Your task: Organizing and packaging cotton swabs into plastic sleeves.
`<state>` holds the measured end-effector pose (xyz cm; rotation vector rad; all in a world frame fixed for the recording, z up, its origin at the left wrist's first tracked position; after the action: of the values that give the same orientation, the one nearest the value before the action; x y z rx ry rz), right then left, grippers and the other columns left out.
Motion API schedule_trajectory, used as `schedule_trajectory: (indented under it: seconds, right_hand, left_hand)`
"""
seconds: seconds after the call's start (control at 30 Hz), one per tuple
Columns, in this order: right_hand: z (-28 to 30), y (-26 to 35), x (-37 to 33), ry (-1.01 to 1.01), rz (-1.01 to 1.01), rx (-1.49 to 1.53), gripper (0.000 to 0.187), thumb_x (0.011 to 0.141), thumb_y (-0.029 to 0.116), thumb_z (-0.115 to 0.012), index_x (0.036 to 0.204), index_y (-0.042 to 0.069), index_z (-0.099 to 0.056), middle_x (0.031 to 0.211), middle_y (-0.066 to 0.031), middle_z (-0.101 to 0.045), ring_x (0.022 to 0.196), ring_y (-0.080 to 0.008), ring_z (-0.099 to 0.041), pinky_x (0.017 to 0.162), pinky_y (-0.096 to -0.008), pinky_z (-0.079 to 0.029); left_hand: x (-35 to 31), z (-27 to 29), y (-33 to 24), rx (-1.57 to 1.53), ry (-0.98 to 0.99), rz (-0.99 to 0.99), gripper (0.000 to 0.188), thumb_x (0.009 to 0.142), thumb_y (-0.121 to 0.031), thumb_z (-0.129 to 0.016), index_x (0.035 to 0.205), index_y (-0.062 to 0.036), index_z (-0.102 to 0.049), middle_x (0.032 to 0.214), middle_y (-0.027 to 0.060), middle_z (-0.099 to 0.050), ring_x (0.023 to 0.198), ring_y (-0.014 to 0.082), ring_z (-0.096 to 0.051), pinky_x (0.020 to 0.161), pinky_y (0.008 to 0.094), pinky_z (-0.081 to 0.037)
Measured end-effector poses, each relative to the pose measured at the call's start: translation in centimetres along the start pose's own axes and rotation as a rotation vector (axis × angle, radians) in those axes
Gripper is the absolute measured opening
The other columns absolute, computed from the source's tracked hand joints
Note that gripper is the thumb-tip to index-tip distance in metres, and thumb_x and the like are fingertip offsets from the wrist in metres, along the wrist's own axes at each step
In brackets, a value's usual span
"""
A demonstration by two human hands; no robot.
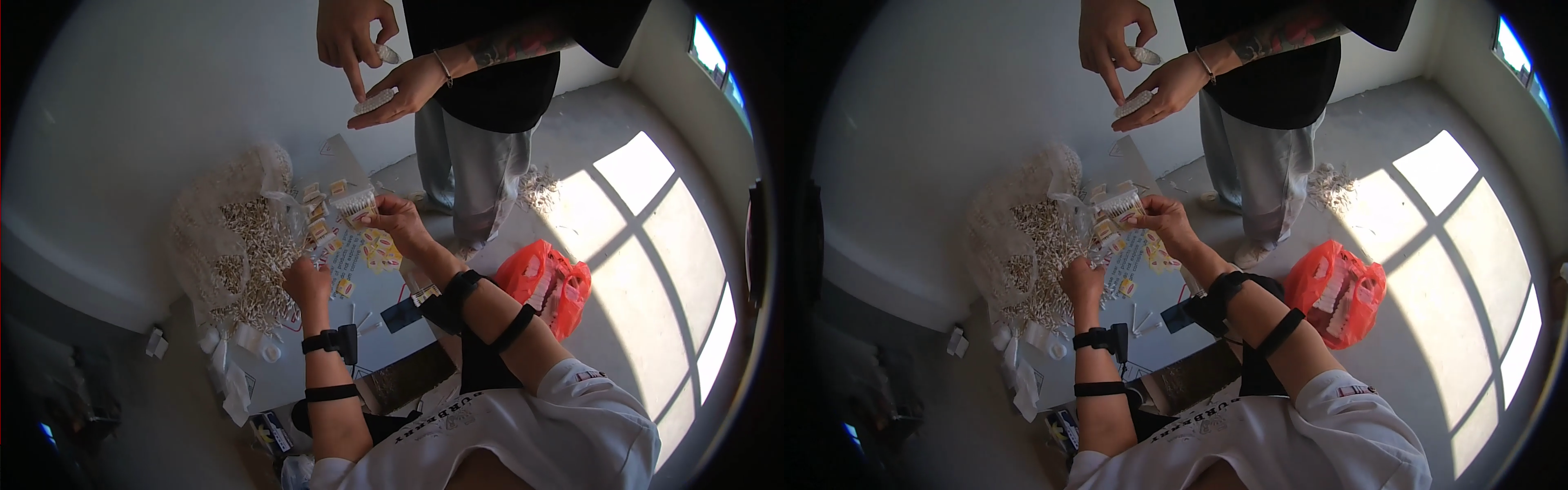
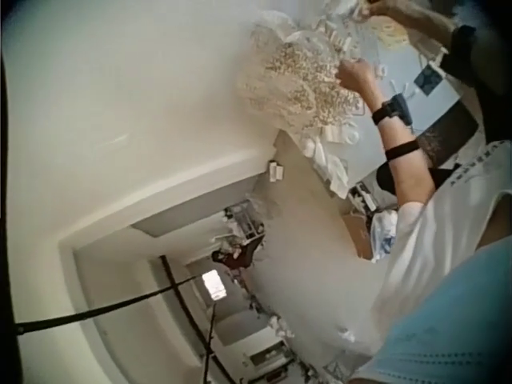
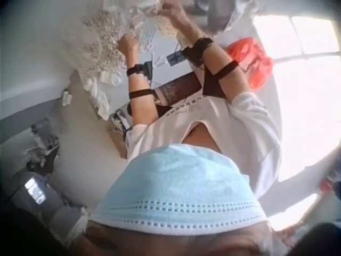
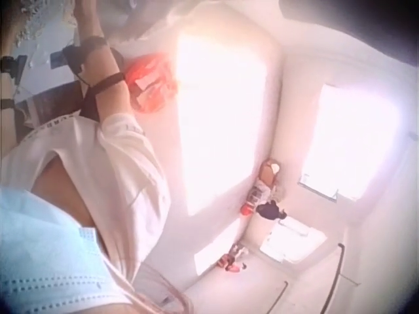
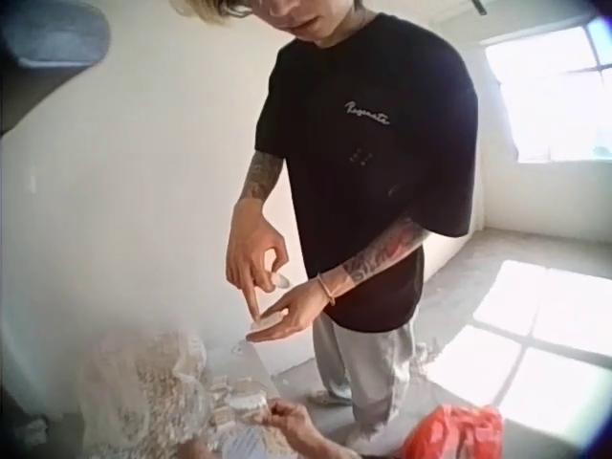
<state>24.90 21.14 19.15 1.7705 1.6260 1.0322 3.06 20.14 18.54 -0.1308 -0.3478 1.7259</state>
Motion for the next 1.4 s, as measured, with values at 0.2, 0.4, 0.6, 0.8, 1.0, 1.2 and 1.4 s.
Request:
schedule_trajectory:
  seconds: [0.2, 0.4, 0.6, 0.8, 1.0, 1.2, 1.4]
  right_hand:
    - [2.0, -0.8, -0.8, -0.037, -0.061, 0.005, 0.016, 0.076, 0.000, -0.075, 0.091, 0.001, -0.068, 0.080, -0.0012, -0.067, 0.075, -0.0096, -0.061, 0.073, -0.0251, -0.049]
    - [1.3, 0.2, -1.5, -0.001, -0.020, 0.050, 0.017, 0.077, 0.000, -0.075, 0.092, 0.001, -0.068, 0.082, -0.0023, -0.067, 0.077, -0.0105, -0.061, 0.073, -0.0258, -0.049]
    - [-0.1, 1.1, -2.0, 0.044, -0.008, 0.083, 0.019, 0.077, -0.001, -0.074, 0.095, 0.000, -0.067, 0.085, -0.0025, -0.067, 0.079, -0.0106, -0.061, 0.075, -0.0258, -0.049]
    - [1.7, 5.3, -2.3, -0.065, 0.150, -0.026, 0.039, 0.074, -0.004, -0.076, 0.111, 0.005, -0.067, 0.086, 0.0046, -0.056, 0.081, -0.0052, -0.052, 0.073, -0.0209, -0.048]
    - [-0.5, 10.9, -2.7, 0.056, 0.298, -0.165, 0.031, 0.082, -0.001, -0.071, 0.112, 0.004, -0.066, 0.089, 0.0039, -0.059, 0.080, -0.0028, -0.055, 0.072, -0.0196, -0.049]
    - [-0.7, 11.6, -2.8, 0.122, 0.333, -0.165, 0.024, 0.085, -0.002, -0.067, 0.109, 0.000, -0.064, 0.096, -0.0025, -0.065, 0.085, -0.0061, -0.062, 0.077, -0.0213, -0.051]
    - [-0.3, 12.1, -3.8, 0.088, 0.378, -0.255, 0.021, 0.085, -0.004, -0.065, 0.106, -0.001, -0.063, 0.097, -0.0028, -0.063, 0.087, -0.0075, -0.062, 0.077, -0.0228, -0.051]
  left_hand:
    - [-2.4, -5.6, 2.3, 0.024, 0.167, -0.038, 0.033, 0.075, -0.020, -0.075, 0.100, 0.0001, -0.066, 0.106, 0.0175, -0.065, 0.104, 0.0354, -0.059, 0.087, 0.0462, -0.048]
    - [-2.4, 2.6, -8.6, -1.409, 0.107, -0.346, 0.051, 0.079, -0.014, -0.075, 0.122, 0.0041, -0.054, 0.107, 0.0091, -0.063, 0.098, 0.0188, -0.060, 0.085, 0.0311, -0.049]
    - [-2.2, 4.2, -12.0, -1.495, 0.190, -0.359, 0.035, 0.080, -0.006, -0.074, 0.112, 0.0023, -0.062, 0.103, 0.0079, -0.066, 0.092, 0.0132, -0.062, 0.084, 0.0266, -0.049]
    - [-2.6, 6.5, -14.5, -1.309, 0.062, -0.517, 0.025, 0.077, -0.003, -0.075, 0.101, -0.0017, -0.067, 0.094, 0.0030, -0.067, 0.084, 0.0110, -0.061, 0.076, 0.0257, -0.050]
    - [-2.3, 7.6, -15.6, -1.201, 0.012, -0.648, 0.027, 0.073, 0.000, -0.075, 0.098, -0.0035, -0.068, 0.093, 0.0007, -0.066, 0.082, 0.0097, -0.059, 0.074, 0.0253, -0.050]
    - [-2.7, 8.3, -16.8, -1.187, 0.013, -0.696, 0.027, 0.071, 0.001, -0.076, 0.097, -0.0031, -0.068, 0.092, 0.0011, -0.065, 0.081, 0.0105, -0.058, 0.075, 0.0250, -0.048]
    - [-3.6, 9.1, -17.9, -1.056, 0.015, -0.783, 0.030, 0.070, 0.001, -0.076, 0.099, -0.0019, -0.068, 0.098, 0.0047, -0.065, 0.091, 0.0149, -0.060, 0.082, 0.0288, -0.049]
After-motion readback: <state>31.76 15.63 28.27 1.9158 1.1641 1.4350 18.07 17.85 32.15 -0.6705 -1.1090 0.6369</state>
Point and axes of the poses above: each hand's wrist, its own x-axis towards the middle knuckle, its own z-axis out of the back of the hand, y = z × x, the point moved 9 cm from there along x, towards the middle knuckle
